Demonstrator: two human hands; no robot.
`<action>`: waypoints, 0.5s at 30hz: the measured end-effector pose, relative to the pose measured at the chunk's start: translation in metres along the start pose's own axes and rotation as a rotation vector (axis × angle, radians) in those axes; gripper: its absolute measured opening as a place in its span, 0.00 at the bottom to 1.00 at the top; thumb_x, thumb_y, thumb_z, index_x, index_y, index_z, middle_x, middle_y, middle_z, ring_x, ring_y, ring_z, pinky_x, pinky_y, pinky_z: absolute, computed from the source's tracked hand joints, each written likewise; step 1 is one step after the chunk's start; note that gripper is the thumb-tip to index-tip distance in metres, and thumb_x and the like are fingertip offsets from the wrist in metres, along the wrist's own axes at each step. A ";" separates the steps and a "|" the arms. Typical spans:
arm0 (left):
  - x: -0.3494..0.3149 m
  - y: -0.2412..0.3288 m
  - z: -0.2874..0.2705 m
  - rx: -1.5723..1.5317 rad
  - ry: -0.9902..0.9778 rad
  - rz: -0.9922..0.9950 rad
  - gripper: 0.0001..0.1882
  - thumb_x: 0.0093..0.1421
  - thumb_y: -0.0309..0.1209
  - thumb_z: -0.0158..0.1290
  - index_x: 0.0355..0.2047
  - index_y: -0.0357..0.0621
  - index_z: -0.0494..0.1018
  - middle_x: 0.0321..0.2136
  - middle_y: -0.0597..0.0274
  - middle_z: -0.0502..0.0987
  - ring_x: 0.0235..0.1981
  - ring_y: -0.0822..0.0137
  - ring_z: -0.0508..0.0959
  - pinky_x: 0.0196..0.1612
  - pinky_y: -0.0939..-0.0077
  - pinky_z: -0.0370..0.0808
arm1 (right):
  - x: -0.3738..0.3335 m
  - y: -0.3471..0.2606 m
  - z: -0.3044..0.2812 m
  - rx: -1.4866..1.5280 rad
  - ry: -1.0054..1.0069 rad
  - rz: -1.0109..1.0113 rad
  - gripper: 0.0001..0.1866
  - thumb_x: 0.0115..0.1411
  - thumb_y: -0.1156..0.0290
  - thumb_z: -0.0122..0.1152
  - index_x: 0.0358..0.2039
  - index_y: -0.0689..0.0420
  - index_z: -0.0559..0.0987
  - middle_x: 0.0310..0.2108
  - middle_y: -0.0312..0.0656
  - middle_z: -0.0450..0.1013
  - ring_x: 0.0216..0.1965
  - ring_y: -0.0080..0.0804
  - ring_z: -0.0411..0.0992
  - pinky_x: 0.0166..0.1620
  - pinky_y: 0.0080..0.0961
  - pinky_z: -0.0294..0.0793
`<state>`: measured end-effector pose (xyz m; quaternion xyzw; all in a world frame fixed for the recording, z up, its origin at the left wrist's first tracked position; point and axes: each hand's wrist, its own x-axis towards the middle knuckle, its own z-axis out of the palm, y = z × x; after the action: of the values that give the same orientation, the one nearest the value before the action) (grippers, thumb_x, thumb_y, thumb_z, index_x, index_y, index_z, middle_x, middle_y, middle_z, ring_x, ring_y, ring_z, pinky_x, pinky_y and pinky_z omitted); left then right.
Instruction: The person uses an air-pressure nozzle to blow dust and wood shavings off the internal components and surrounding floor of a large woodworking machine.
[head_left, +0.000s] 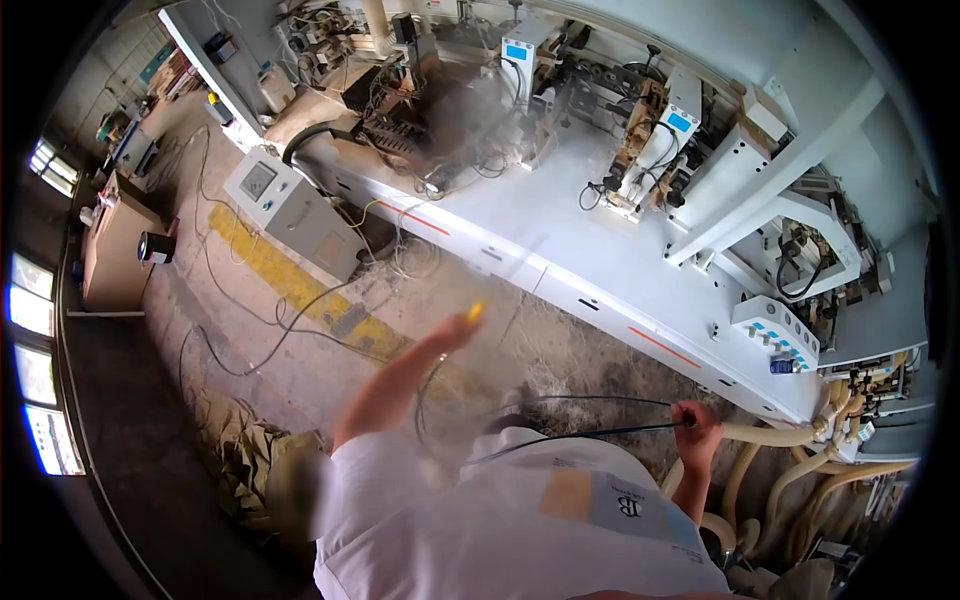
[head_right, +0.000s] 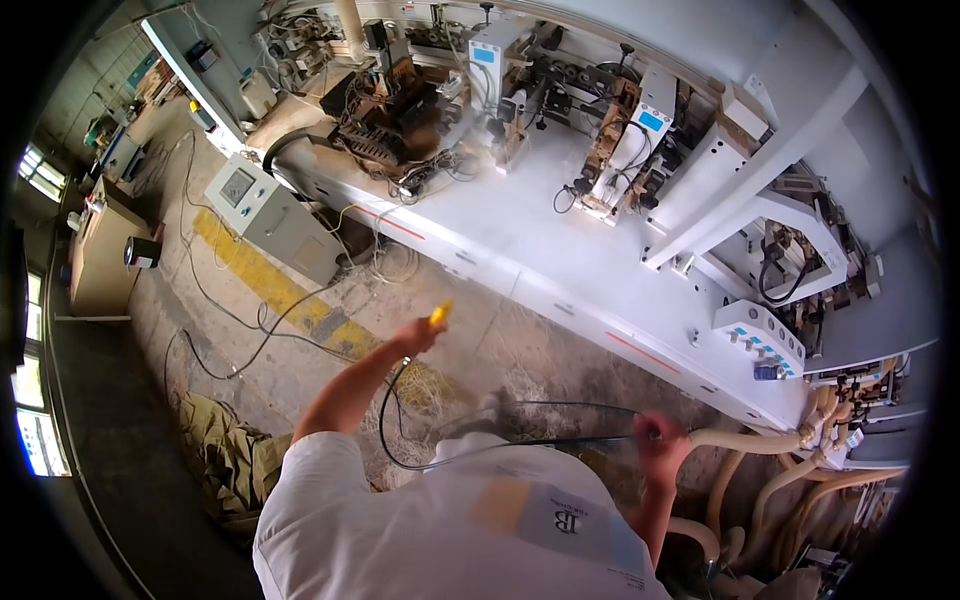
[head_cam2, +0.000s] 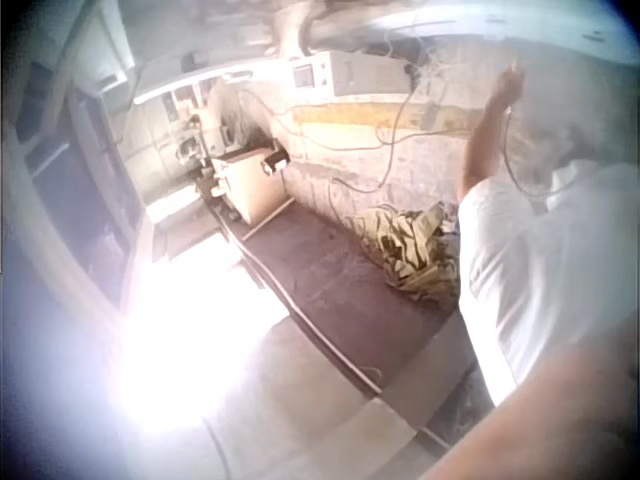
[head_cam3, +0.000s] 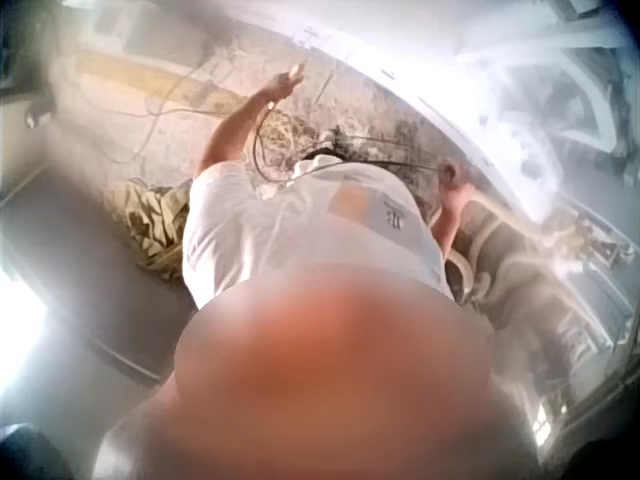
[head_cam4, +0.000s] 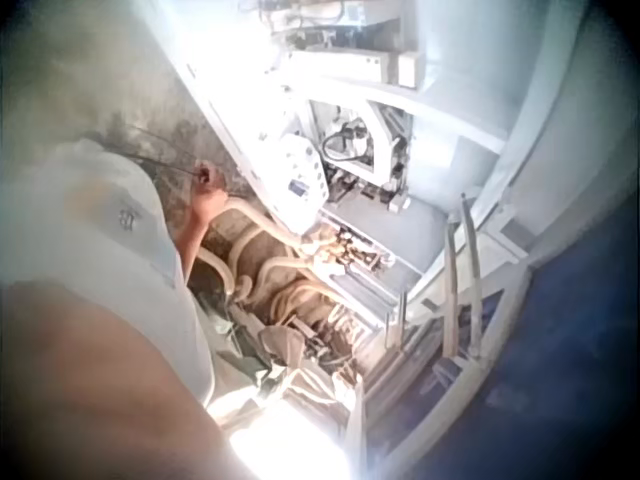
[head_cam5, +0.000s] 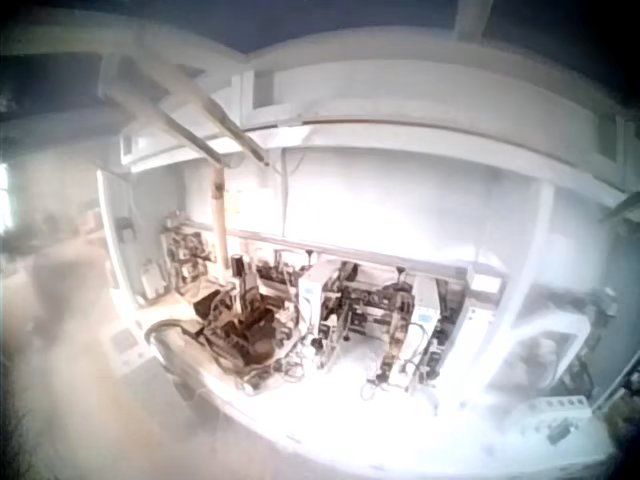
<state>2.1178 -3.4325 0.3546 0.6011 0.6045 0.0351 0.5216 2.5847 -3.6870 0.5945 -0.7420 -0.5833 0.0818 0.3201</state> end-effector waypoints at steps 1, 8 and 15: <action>-0.008 0.014 0.006 0.070 -0.088 0.011 0.27 0.66 0.58 0.48 0.34 0.45 0.76 0.16 0.67 0.72 0.19 0.71 0.74 0.24 0.69 0.71 | 0.001 -0.004 0.001 -0.006 0.017 0.016 0.05 0.50 0.73 0.70 0.28 0.54 0.82 0.23 0.40 0.75 0.22 0.34 0.72 0.29 0.29 0.71; 0.000 -0.105 -0.101 -0.145 0.519 -0.316 0.27 0.65 0.62 0.45 0.31 0.51 0.74 0.15 0.70 0.69 0.15 0.71 0.70 0.19 0.68 0.64 | 0.000 -0.013 0.011 -0.014 -0.012 -0.036 0.06 0.50 0.74 0.71 0.29 0.54 0.83 0.23 0.40 0.75 0.23 0.33 0.72 0.28 0.25 0.72; -0.107 -0.165 -0.181 -0.593 1.160 -0.278 0.36 0.63 0.64 0.45 0.28 0.37 0.74 0.14 0.58 0.71 0.15 0.62 0.73 0.20 0.63 0.67 | 0.002 -0.012 0.028 0.058 -0.045 -0.073 0.07 0.50 0.75 0.72 0.30 0.54 0.82 0.23 0.41 0.74 0.23 0.34 0.73 0.29 0.27 0.72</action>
<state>1.8537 -3.4540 0.3888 0.2322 0.8239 0.4499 0.2546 2.5611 -3.6733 0.5797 -0.7085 -0.6145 0.1034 0.3311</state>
